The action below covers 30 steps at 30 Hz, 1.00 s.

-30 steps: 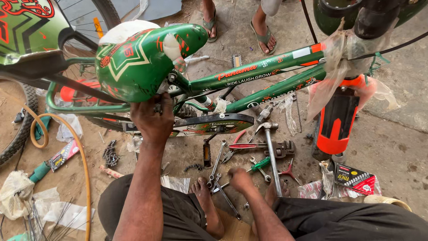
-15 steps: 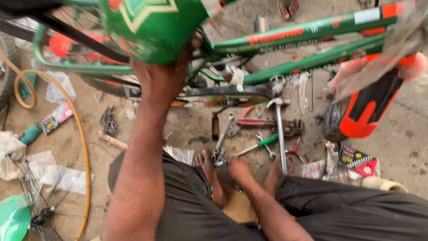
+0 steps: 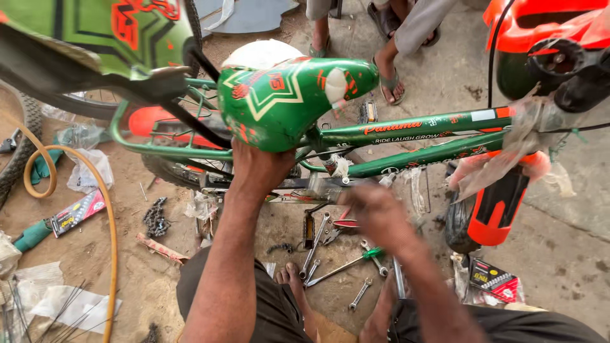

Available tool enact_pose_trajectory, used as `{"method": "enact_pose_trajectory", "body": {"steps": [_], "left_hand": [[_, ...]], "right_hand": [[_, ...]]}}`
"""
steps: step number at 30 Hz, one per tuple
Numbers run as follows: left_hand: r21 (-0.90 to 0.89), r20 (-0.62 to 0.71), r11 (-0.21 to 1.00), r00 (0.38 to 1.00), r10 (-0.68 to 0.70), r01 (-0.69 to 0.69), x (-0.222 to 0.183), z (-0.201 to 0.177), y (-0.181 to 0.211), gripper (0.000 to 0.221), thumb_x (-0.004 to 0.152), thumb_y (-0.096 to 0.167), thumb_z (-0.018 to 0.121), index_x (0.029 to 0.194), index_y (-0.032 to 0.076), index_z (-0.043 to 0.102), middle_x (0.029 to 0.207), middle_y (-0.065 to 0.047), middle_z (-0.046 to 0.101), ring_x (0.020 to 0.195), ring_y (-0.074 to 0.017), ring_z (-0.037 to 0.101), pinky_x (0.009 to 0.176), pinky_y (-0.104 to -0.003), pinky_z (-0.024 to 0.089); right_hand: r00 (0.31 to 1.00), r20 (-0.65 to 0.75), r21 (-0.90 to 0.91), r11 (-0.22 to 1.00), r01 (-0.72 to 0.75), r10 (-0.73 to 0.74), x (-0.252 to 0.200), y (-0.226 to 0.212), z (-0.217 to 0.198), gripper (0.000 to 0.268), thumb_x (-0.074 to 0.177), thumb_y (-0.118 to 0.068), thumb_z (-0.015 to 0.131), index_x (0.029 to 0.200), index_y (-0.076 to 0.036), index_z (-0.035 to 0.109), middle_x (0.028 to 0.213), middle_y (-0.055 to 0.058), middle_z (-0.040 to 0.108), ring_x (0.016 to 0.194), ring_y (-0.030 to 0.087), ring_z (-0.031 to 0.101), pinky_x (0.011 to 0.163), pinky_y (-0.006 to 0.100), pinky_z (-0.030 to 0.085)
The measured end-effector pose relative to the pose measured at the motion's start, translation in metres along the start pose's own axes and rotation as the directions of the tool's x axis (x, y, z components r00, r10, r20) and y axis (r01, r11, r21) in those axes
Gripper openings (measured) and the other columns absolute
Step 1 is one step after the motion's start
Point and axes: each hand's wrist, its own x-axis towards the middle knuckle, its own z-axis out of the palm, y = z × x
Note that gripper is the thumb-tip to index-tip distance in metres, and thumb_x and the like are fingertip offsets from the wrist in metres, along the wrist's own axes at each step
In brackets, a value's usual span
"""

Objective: The person is securing a bicycle seat onto a green frame using a wrench and a hammer, and wipes the seat with a cloth.

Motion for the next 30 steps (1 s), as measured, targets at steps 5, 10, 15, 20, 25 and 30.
{"method": "enact_pose_trajectory", "body": {"steps": [5, 10, 15, 20, 25, 30], "left_hand": [[-0.005, -0.213, 0.981, 0.959, 0.187, -0.192, 0.004, -0.004, 0.005, 0.039, 0.081, 0.007, 0.074, 0.119, 0.006, 0.066, 0.117, -0.021, 0.067, 0.105, -0.0442, 0.065, 0.084, -0.052, 0.055], [0.05, -0.238, 0.993, 0.964, 0.115, -0.106, 0.002, -0.002, 0.007, 0.037, 0.075, 0.011, 0.072, 0.111, 0.006, 0.067, 0.106, -0.021, 0.067, 0.095, -0.0442, 0.065, 0.081, -0.054, 0.054], [-0.056, -0.11, 0.998, 0.993, 0.033, -0.039, -0.002, -0.001, 0.003, 0.022, 0.079, 0.013, 0.074, 0.1, 0.01, 0.07, 0.094, -0.014, 0.07, 0.088, -0.0398, 0.066, 0.076, -0.052, 0.054], [-0.047, -0.058, 0.999, 0.998, 0.0, -0.003, -0.003, 0.01, -0.01, 0.03, 0.074, 0.014, 0.073, 0.104, 0.008, 0.07, 0.1, -0.017, 0.07, 0.091, -0.0414, 0.066, 0.077, -0.052, 0.055], [-0.052, -0.105, 0.997, 0.993, 0.052, -0.058, -0.006, 0.011, -0.016, 0.038, 0.069, 0.02, 0.074, 0.105, 0.01, 0.069, 0.103, -0.017, 0.07, 0.096, -0.043, 0.067, 0.082, -0.054, 0.055], [-0.076, 0.001, 0.996, 0.999, -0.036, 0.036, -0.011, 0.007, -0.002, 0.03, 0.077, 0.024, 0.077, 0.104, 0.013, 0.073, 0.101, -0.015, 0.072, 0.094, -0.0423, 0.067, 0.08, -0.054, 0.054]], "right_hand": [[0.903, -0.248, -0.421, 0.878, 0.227, -0.352, 0.05, -0.096, -0.113, 0.018, 0.095, -0.025, 0.071, 0.09, -0.008, 0.07, 0.082, 0.011, 0.07, 0.075, 0.034, 0.07, 0.063, 0.046, 0.053], [0.92, -0.081, -0.605, 0.753, 0.259, -0.383, 0.068, -0.138, -0.137, 0.021, 0.091, -0.028, 0.071, 0.086, -0.008, 0.071, 0.077, 0.013, 0.07, 0.072, 0.033, 0.07, 0.063, 0.048, 0.054], [0.924, -0.196, -0.626, 0.767, 0.141, -0.329, 0.065, -0.087, -0.1, 0.02, 0.092, -0.025, 0.071, 0.084, -0.007, 0.07, 0.08, 0.012, 0.071, 0.073, 0.033, 0.07, 0.067, 0.047, 0.054], [0.713, -0.7, 0.438, 0.816, 0.377, 0.046, 0.084, -0.038, 0.061, 0.011, 0.105, -0.014, 0.065, 0.105, -0.004, 0.069, 0.085, 0.007, 0.067, 0.077, 0.017, 0.061, 0.069, 0.033, 0.052], [0.698, -0.713, 0.4, 0.857, 0.325, 0.068, 0.059, -0.043, 0.03, 0.012, 0.105, -0.018, 0.067, 0.101, -0.006, 0.067, 0.081, 0.005, 0.072, 0.074, 0.017, 0.074, 0.065, 0.031, 0.056], [0.816, -0.357, -0.555, 0.806, 0.208, -0.456, 0.061, -0.089, -0.089, 0.028, 0.095, -0.029, 0.076, 0.082, -0.007, 0.067, 0.072, 0.013, 0.067, 0.061, 0.034, 0.065, 0.054, 0.045, 0.049]]}}
